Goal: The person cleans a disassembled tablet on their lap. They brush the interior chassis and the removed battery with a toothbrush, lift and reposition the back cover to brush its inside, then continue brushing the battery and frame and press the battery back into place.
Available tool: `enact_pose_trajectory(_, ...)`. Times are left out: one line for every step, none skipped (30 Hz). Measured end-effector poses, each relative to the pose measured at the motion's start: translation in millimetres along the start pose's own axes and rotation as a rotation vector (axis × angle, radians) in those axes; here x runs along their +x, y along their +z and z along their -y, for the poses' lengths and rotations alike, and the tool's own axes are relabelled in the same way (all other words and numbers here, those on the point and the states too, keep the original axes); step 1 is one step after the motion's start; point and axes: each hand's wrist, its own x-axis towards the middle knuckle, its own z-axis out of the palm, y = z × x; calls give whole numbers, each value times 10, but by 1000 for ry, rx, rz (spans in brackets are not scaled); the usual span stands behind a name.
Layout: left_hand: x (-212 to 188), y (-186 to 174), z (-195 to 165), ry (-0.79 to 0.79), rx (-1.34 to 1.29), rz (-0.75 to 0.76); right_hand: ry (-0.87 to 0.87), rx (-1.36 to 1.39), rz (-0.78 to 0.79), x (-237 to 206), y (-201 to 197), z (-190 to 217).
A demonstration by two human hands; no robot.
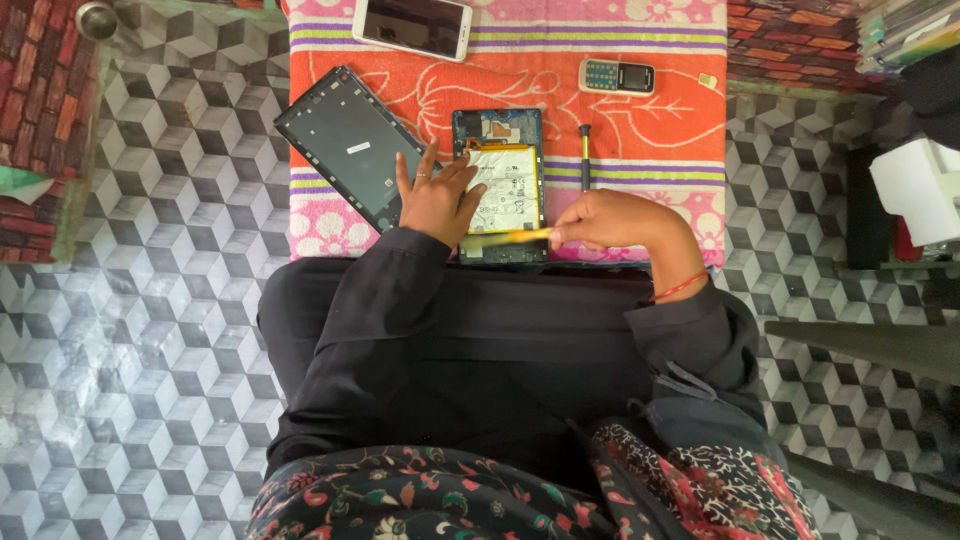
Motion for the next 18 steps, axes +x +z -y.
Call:
enact_pose_trajectory(1,-2,-10,-4,-2,4,-12,22,32,-11,-6,-16)
enact_pose_trajectory(3,-6,-19,-7,-4,8,-29,62,-3,-18,-12,-33)
enact_pose_trajectory(5,-7,-31,-8,-10,8,-46,102,-38,-25,-18,-51)
enact_pose_trajectory(7,-10,-39,-9,-15,8,-62,140,-72,-24,-21,-66)
enact_pose_trajectory(9,-12,-47,-10,-21,7,-53,141,-101,-18,-22,-76)
enact_pose_trajectory(9,-13,-53,-14,-18,10,-44,142,-131,-10,-19,-82)
enact_pose_trajectory(11,-13,-58,-16,-14,13,-35,145,-161,-2,-16,-87)
enact_pose_trajectory(12,-13,-60,-19,-9,17,-11,101,-150,8,-12,-88)
enact_pose_trajectory(11,-13,-60,-19,-9,17,13,57,-140,19,-5,-86)
enact_pose_trajectory(9,-12,-58,-19,-9,18,37,12,-129,25,0,-80)
enact_pose_trajectory(7,-11,-56,-19,-9,18,42,-3,-90,24,6,-72)
enact_pose_trajectory(4,-9,-55,-16,-7,14,46,-18,-50,21,13,-60)
enact_pose_trajectory(2,-8,-53,-13,-5,10,50,-33,-11,15,20,-44)
enact_pose_trajectory(0,-8,-53,-10,-3,7,62,-36,9,6,24,-27)
enact_pose_trajectory(-3,-12,-50,-12,-5,3,74,-38,29,-5,27,-5)
enact_pose_trajectory(-4,-15,-48,-14,-7,0,85,-39,49,-19,25,16)
enact_pose_trajectory(-5,-18,-50,-17,-9,-5,93,-26,48,-37,18,34)
enact_pose_trajectory(-7,-22,-50,-16,-16,-4,100,-13,48,-58,8,49)
